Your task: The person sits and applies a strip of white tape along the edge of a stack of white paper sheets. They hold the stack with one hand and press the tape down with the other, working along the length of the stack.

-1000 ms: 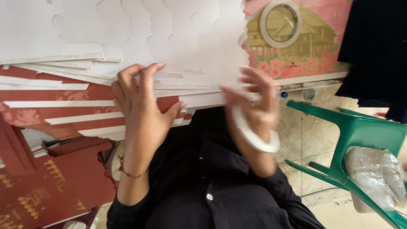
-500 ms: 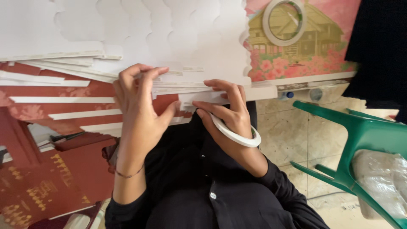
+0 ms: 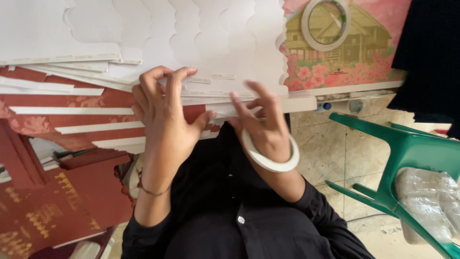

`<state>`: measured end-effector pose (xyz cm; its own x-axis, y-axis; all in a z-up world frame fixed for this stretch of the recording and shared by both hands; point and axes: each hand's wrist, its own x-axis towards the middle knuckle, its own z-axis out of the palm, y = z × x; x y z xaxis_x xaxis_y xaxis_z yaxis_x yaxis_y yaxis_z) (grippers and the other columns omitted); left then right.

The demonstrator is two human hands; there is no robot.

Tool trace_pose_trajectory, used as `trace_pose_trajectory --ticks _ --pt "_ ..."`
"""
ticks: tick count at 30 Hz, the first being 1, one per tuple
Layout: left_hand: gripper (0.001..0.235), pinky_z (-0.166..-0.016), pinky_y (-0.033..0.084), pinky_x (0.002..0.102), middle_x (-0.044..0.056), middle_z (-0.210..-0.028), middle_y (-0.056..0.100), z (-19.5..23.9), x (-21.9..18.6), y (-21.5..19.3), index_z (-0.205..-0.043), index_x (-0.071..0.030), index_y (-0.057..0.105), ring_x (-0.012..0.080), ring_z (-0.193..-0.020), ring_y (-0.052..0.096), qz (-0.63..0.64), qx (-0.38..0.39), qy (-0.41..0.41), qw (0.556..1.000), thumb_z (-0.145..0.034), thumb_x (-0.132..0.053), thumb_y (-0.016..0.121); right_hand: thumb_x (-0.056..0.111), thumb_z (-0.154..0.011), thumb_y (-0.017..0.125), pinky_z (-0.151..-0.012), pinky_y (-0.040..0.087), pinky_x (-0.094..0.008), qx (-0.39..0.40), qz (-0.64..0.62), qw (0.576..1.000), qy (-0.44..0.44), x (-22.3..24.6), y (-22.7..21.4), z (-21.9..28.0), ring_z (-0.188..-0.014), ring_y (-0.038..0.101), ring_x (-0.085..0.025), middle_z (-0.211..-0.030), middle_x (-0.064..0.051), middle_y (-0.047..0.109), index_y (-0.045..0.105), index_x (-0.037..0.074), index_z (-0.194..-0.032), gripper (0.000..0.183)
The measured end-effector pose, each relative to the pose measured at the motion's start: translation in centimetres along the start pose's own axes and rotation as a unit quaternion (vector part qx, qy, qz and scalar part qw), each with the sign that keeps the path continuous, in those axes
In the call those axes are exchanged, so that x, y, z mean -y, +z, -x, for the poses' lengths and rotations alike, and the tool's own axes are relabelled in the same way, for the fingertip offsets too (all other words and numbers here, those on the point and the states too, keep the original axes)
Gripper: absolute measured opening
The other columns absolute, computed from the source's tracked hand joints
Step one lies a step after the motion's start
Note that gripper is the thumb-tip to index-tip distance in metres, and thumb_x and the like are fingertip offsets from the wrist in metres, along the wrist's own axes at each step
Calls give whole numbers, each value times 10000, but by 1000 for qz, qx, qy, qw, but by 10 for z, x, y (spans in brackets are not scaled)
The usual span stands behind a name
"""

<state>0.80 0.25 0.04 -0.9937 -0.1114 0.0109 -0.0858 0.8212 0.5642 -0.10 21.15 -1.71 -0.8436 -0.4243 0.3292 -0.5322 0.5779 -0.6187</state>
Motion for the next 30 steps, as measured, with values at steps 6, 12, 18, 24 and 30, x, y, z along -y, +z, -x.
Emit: trace_pose_trajectory --ticks 6,12,18,24,30 --pt "785 -1038 391 633 142 -1388 393 1 3 -1 -1459 -169 608 408 -1263 432 27 9 4 1000 -808 -345 1010 53 -964 915 -1009 547 -410 -65 -5 991 120 -29 -84 5 -1077 644 -287 -1282 -221 620 727 15 -974 193" --pt "787 -1047 389 619 123 -1388 399 2 3 0 -1446 -154 625 379 -1241 443 22 -2 14 1000 -769 -268 1011 42 -989 962 -1004 581 -424 -81 79 981 156 -79 -106 32 -1124 674 -320 -1404 -189 598 796 11 -1012 170" --pt "861 -1110 395 584 230 -1431 399 -6 -18 16 -1483 -157 583 412 -1316 419 13 -10 40 999 -772 -320 1039 56 -966 939 -978 586 -430 -62 81 974 201 -87 -95 33 -1110 679 -282 -1420 -139 586 774 32 -954 167" --pt "925 -1013 519 553 219 -1493 454 -19 -87 75 -1509 -216 559 409 -1370 504 -12 -46 98 994 -750 -374 1063 39 -1034 841 -1023 558 -457 -55 58 987 137 -70 -104 16 -1110 695 -331 -1376 -224 526 690 -14 -1015 161" --pt "542 -772 537 415 19 -1229 717 8 -59 25 -1343 -220 794 216 -979 668 -259 -146 58 953 -916 107 726 145 -1128 738 -1124 601 -498 -130 30 989 69 -20 -133 -11 -1206 655 -373 -1443 -229 461 651 -85 -1053 257"
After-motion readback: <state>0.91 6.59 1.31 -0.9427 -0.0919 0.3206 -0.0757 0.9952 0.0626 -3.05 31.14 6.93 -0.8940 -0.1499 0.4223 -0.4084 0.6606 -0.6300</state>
